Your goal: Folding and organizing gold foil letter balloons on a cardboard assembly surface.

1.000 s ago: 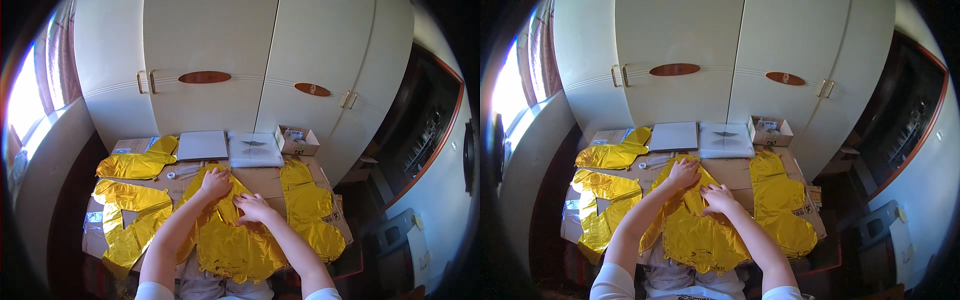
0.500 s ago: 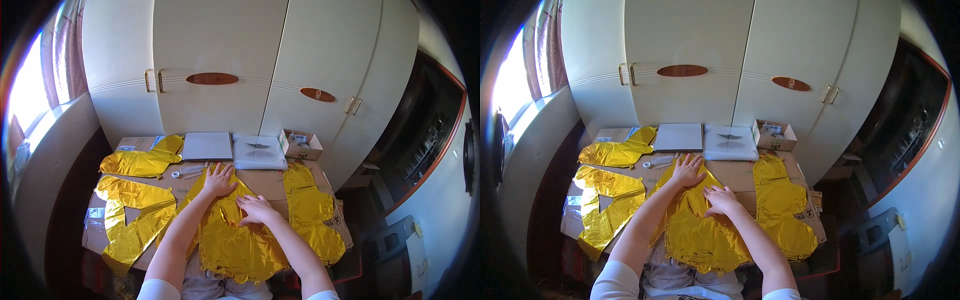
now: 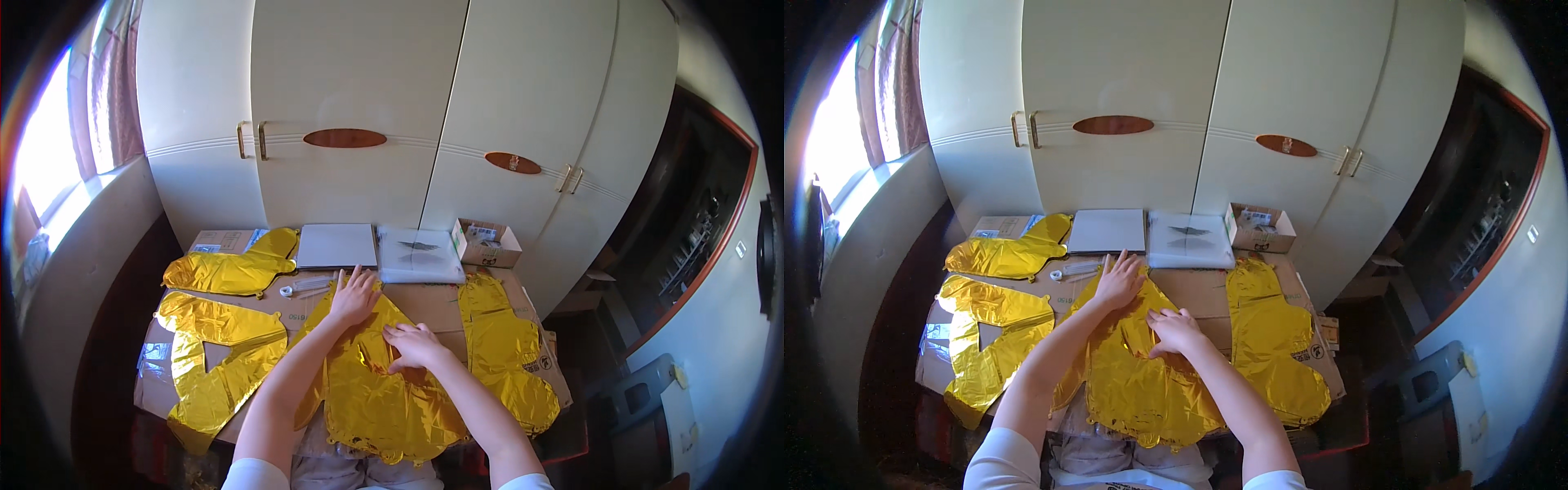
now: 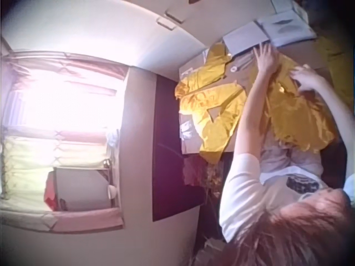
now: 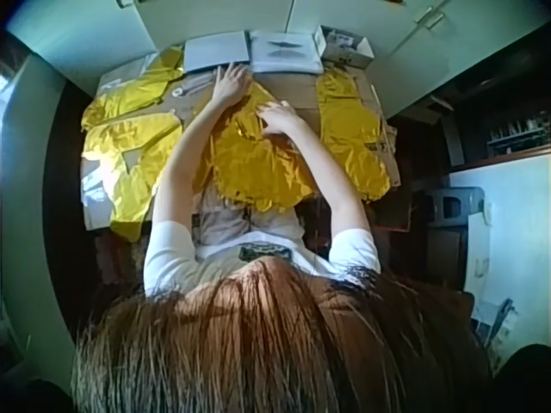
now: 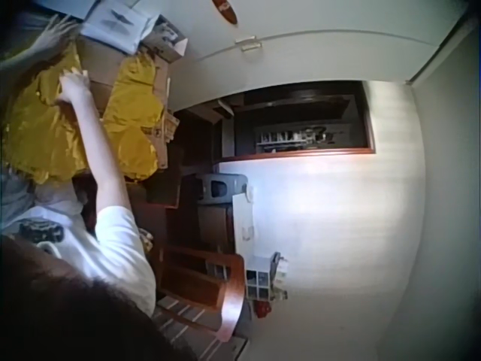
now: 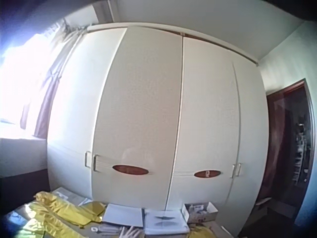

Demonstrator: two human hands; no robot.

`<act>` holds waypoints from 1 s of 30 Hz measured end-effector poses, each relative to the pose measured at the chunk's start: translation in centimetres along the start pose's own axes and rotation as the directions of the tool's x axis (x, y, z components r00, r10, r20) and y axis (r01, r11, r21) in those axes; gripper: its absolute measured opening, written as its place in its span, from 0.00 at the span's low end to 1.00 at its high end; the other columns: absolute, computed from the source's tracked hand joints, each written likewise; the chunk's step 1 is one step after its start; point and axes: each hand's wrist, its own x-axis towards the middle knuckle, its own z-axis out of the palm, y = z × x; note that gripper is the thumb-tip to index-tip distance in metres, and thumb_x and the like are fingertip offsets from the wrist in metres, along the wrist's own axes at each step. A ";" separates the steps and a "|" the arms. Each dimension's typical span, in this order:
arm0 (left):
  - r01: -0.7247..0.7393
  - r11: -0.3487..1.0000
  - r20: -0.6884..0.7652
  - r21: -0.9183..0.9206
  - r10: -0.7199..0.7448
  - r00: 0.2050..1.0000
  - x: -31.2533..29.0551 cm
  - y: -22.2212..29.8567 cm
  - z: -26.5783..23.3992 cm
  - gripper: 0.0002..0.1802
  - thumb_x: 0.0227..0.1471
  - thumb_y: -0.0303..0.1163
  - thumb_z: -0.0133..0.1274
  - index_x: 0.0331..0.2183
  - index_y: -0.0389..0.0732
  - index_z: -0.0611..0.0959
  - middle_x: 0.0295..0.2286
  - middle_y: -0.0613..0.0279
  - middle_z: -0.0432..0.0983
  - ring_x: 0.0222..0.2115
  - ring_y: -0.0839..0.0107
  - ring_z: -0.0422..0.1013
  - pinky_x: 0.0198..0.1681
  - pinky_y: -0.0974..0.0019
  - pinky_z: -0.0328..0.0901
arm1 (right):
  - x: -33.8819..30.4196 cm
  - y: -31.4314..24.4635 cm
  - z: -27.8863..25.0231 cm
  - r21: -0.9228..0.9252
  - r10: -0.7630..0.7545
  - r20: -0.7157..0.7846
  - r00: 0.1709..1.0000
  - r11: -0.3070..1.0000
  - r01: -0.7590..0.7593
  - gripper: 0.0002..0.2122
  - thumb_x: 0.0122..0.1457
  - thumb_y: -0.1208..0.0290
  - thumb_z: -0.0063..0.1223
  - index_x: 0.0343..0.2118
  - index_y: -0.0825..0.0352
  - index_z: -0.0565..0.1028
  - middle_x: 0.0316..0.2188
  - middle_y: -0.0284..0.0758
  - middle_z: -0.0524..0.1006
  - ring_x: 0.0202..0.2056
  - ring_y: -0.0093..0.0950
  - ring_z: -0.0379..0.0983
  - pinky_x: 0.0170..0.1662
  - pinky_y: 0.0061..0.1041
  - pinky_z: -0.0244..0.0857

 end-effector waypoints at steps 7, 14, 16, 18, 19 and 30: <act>-0.433 0.896 0.212 -0.103 0.445 0.870 -7.4 5.8 -6.0 0.26 0.54 0.44 0.50 0.51 0.40 0.74 0.54 0.54 0.67 0.58 0.60 0.60 0.64 0.49 0.48 | 0.0 1.1 1.4 0.034 0.082 0.027 0.996 0.996 -0.083 0.44 0.39 0.44 0.67 0.60 0.58 0.63 0.62 0.29 0.62 0.63 0.27 0.56 0.59 0.38 0.54; -0.368 0.915 0.253 -0.166 0.401 0.881 -13.4 5.3 -7.0 0.29 0.57 0.48 0.46 0.55 0.41 0.71 0.56 0.55 0.66 0.59 0.59 0.59 0.62 0.49 0.50 | -0.3 -0.1 0.2 0.005 0.035 0.006 0.999 0.999 -0.035 0.45 0.43 0.43 0.64 0.63 0.60 0.59 0.66 0.28 0.56 0.65 0.28 0.51 0.62 0.38 0.51; -0.372 0.916 0.266 -0.151 0.399 0.877 -13.6 4.9 -6.9 0.29 0.57 0.48 0.46 0.56 0.42 0.70 0.57 0.55 0.64 0.60 0.59 0.57 0.62 0.48 0.49 | -0.4 0.0 0.2 0.002 0.036 0.001 0.999 0.999 -0.036 0.46 0.43 0.42 0.63 0.63 0.60 0.59 0.66 0.29 0.56 0.65 0.29 0.51 0.62 0.38 0.50; -0.375 0.916 0.285 -0.142 0.400 0.871 -13.5 4.7 -7.1 0.30 0.58 0.48 0.45 0.57 0.43 0.70 0.57 0.55 0.63 0.61 0.59 0.56 0.62 0.47 0.48 | -0.4 0.2 0.3 0.015 0.028 -0.017 0.999 0.999 -0.028 0.46 0.43 0.41 0.62 0.63 0.60 0.58 0.66 0.30 0.56 0.65 0.30 0.51 0.62 0.38 0.49; -0.374 0.916 0.296 -0.143 0.400 0.867 -13.4 4.7 -7.4 0.30 0.58 0.48 0.45 0.57 0.44 0.69 0.58 0.55 0.63 0.61 0.58 0.55 0.62 0.46 0.48 | -0.4 0.4 0.5 0.028 0.020 -0.031 0.999 0.999 -0.019 0.46 0.43 0.40 0.61 0.63 0.60 0.58 0.66 0.30 0.56 0.65 0.30 0.51 0.63 0.38 0.48; -0.346 0.924 0.244 -0.160 0.377 0.893 -14.2 4.4 -6.4 0.29 0.56 0.44 0.47 0.58 0.45 0.69 0.58 0.55 0.62 0.61 0.57 0.55 0.63 0.45 0.46 | -14.1 -2.3 5.6 0.379 0.339 -0.714 0.612 0.923 -0.070 0.28 0.53 0.57 0.61 0.53 0.67 0.68 0.47 0.39 0.73 0.49 0.37 0.69 0.53 0.37 0.59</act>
